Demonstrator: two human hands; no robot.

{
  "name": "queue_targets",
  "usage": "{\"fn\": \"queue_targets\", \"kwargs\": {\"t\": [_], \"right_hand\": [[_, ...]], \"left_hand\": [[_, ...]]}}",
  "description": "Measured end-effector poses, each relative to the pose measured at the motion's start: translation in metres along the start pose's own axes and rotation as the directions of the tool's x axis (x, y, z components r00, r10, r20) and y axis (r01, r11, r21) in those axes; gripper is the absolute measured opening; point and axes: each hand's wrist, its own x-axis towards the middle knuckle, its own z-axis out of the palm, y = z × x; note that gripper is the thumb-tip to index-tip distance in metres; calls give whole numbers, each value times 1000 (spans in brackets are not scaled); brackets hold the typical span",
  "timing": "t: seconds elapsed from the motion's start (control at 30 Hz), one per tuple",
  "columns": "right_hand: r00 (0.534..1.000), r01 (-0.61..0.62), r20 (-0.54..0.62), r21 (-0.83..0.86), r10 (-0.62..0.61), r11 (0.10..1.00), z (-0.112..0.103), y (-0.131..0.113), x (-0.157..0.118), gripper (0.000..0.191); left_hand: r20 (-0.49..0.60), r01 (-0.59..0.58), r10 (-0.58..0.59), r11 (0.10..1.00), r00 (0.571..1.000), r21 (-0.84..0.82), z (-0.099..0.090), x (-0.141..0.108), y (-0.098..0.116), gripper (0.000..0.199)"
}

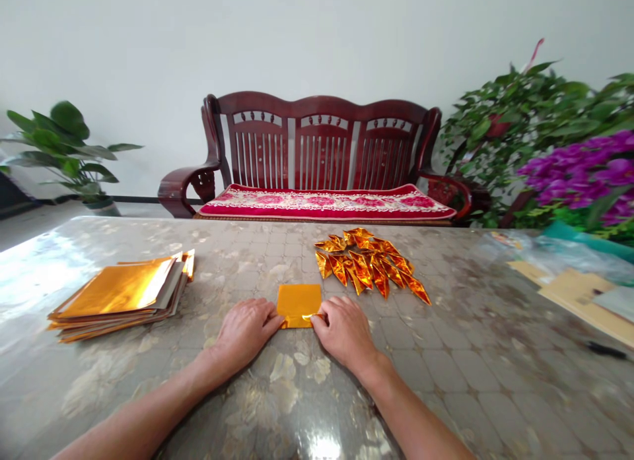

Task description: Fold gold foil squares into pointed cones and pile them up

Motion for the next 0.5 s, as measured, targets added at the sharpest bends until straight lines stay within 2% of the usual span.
{"fn": "queue_targets", "kwargs": {"t": [0.5], "right_hand": [[1000, 11, -6, -3, -11, 1000, 2, 1, -1, 24]], "left_hand": [[-36, -15, 16, 999, 999, 29, 6, 0, 0, 24]]}}
